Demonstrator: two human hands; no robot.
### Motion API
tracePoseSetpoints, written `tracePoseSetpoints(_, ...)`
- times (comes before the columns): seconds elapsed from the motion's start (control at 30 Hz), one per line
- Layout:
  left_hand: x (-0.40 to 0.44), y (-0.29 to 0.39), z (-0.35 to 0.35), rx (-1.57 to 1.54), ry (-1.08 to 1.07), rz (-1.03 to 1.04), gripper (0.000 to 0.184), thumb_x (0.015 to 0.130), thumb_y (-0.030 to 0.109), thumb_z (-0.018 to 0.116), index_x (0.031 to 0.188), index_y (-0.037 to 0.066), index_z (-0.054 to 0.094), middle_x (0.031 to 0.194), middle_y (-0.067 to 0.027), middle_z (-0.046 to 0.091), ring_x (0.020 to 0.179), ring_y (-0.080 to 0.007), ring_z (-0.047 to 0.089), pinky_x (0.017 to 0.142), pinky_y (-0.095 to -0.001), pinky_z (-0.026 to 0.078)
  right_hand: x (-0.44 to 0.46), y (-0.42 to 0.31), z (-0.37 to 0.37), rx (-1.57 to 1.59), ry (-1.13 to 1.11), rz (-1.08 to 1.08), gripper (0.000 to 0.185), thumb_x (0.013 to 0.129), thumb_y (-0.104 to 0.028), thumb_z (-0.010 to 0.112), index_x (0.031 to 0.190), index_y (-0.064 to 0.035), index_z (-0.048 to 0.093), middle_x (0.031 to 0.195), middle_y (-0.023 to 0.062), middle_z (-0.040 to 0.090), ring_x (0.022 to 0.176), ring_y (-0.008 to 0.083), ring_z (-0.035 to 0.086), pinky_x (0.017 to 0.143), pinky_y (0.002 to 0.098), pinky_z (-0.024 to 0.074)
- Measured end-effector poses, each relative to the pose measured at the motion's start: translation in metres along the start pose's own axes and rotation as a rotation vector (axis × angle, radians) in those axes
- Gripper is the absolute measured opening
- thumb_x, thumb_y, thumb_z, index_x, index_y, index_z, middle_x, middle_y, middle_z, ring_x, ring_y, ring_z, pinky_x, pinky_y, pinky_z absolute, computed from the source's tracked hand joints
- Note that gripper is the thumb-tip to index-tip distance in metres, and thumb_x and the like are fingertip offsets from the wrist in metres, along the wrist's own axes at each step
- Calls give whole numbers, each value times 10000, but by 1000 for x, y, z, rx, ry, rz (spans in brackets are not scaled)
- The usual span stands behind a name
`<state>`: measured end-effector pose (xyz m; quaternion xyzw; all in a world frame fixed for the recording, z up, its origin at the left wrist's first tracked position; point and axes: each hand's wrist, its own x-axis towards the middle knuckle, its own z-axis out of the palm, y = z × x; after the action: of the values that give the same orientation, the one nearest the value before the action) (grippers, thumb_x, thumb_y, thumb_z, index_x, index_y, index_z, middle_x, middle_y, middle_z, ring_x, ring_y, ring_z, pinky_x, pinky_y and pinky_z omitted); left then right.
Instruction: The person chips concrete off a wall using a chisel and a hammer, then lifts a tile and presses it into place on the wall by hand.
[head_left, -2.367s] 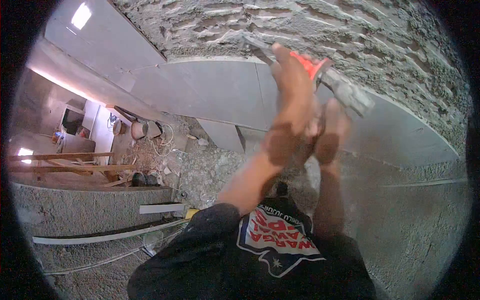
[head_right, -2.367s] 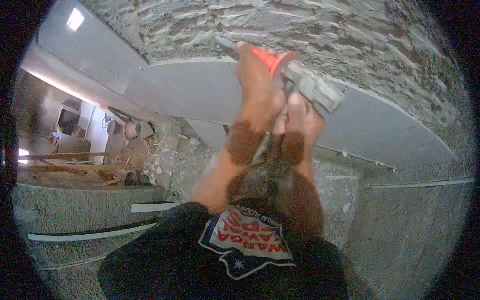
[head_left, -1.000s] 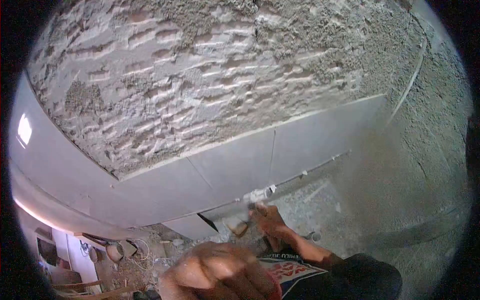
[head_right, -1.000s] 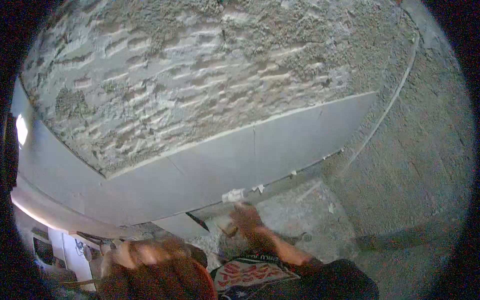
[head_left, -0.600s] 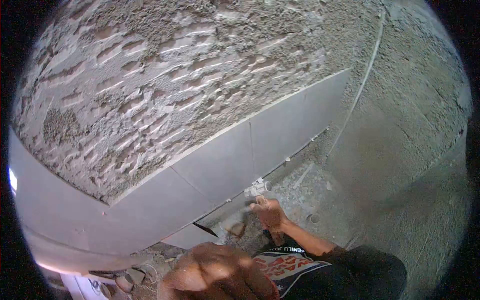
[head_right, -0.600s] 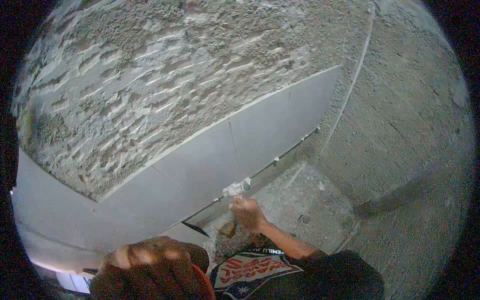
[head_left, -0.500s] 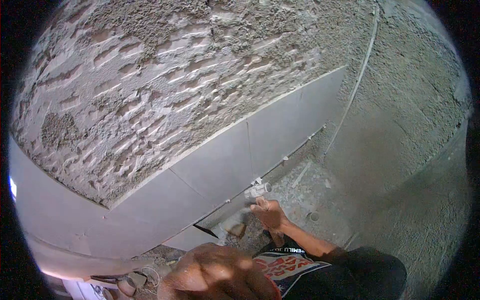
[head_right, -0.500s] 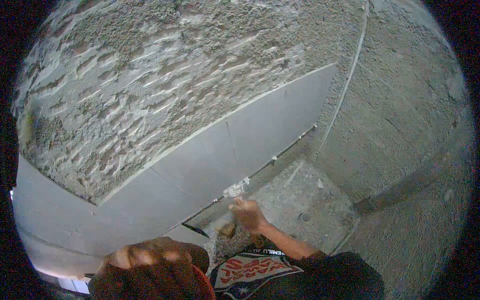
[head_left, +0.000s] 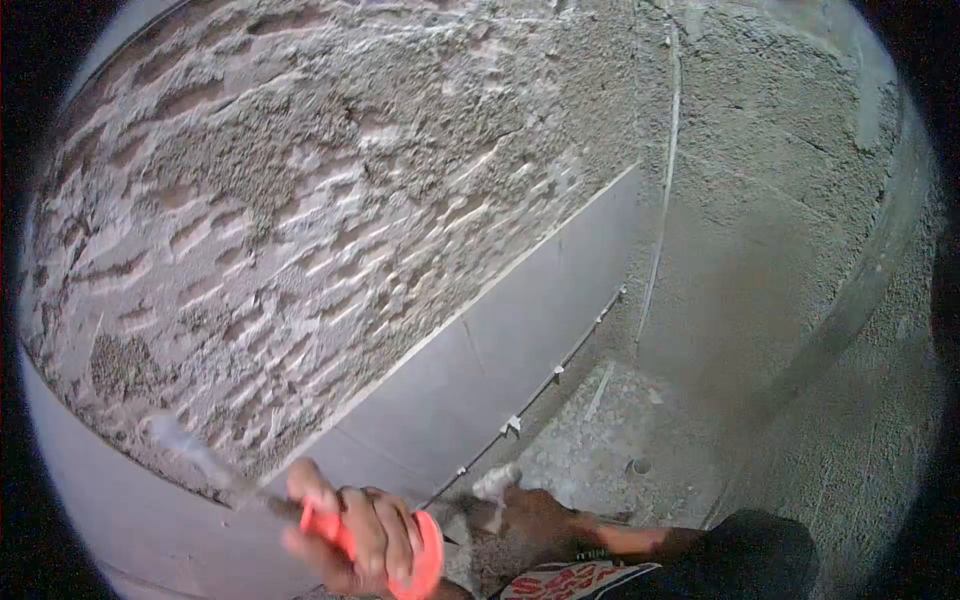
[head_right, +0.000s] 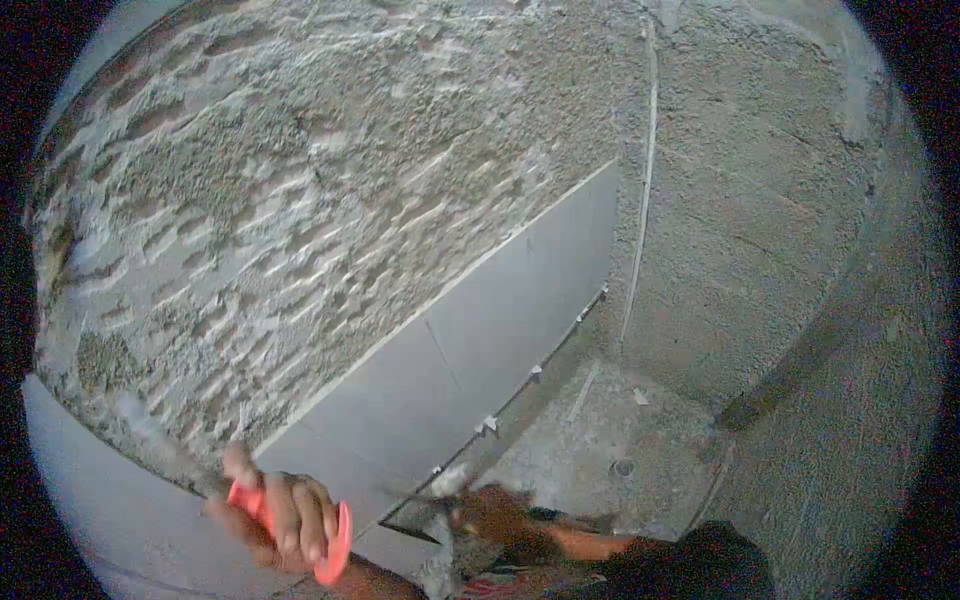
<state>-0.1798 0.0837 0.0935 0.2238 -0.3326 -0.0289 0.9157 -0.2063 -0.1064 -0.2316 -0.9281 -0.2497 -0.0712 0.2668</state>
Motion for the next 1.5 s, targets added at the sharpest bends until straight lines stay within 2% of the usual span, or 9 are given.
tracePoseSetpoints(0.1, -6, 0, -43, 379, 289, -154, 307, 1091, 352, 496, 1063, 46, 502, 593, -51, 489, 430, -142, 472, 396, -304, 440, 10, -42, -50, 579, 239, -37, 315, 984, -345, 662, 1073, -44, 631, 920, 114, 644, 771, 238, 669, 675, 414, 526)
tracePoseSetpoints(0.2, -24, 2, -59, 674, 471, -279, 310, 1091, 328, 483, 1098, 23, 537, 639, -56, 517, 477, -137, 500, 433, -297, 437, -16, -55, -51, 968, -259, 576, 380, 1025, -427, 625, 1012, -47, 627, 821, 51, 595, 700, 164, 611, 623, 379, 490)
tracePoseSetpoints(0.3, -31, 6, -55, 730, 641, -306, 325, 1086, 317, 498, 1160, 8, 563, 717, -75, 582, 529, -147, 558, 471, -279, 451, -11, -51, -40, 1029, -254, 756, 440, 1033, -479, 600, 929, -51, 610, 730, 21, 540, 634, 131, 562, 556, 342, 457)
tracePoseSetpoints(0.4, -28, 29, -52, 786, 663, -298, 415, 1089, 384, 492, 1202, -7, 575, 796, -82, 640, 616, -141, 617, 501, -275, 497, 5, -59, -51, 1319, -75, 512, 476, 1020, -522, 589, 882, -67, 605, 639, 30, 514, 456, 155, 504, 434, 326, 417)
tracePoseSetpoints(0.5, -15, 47, -54, 987, 729, -107, 450, 1087, 417, 497, 1209, -6, 586, 827, -80, 654, 657, -137, 648, 522, -285, 534, 15, -53, -44, 1464, -136, 557, 501, 1010, -546, 586, 880, -63, 606, 618, 37, 515, 420, 157, 489, 414, 329, 420)
tracePoseSetpoints(0.83, 57, 83, -46, 918, 581, 160, 501, 1072, 464, 515, 1178, -16, 610, 899, -57, 666, 673, -133, 656, 579, -295, 583, 94, -74, -88, 1460, -104, 192, 560, 1036, -561, 486, 874, -34, 582, 597, 46, 543, 449, 132, 480, 412, 298, 401)
tracePoseSetpoints(1.17, 101, 63, -53, 796, 744, 320, 385, 1062, 339, 528, 1099, -40, 592, 860, -79, 621, 675, -177, 646, 594, -330, 577, 158, -90, -159, 1451, 136, 11, 631, 1030, -644, 441, 999, -26, 565, 641, 52, 540, 485, 135, 490, 465, 292, 426)
tracePoseSetpoints(1.33, 131, 52, -41, 824, 848, 382, 306, 1030, 270, 511, 1017, -24, 594, 856, -93, 619, 680, -208, 646, 623, -345, 580, 219, -140, -164, 1926, 391, -301, 642, 1029, -653, 440, 933, -33, 579, 621, 43, 542, 497, 124, 486, 456, 261, 389)
tracePoseSetpoints(1.5, 141, 49, -49, 801, 829, 476, 426, 1055, 343, 452, 955, -53, 570, 797, -125, 613, 618, -242, 651, 587, -383, 563, 250, -141, -172, 1484, 329, -238, 635, 1062, -633, 352, 872, -50, 519, 633, 53, 484, 485, 154, 450, 486, 306, 435)
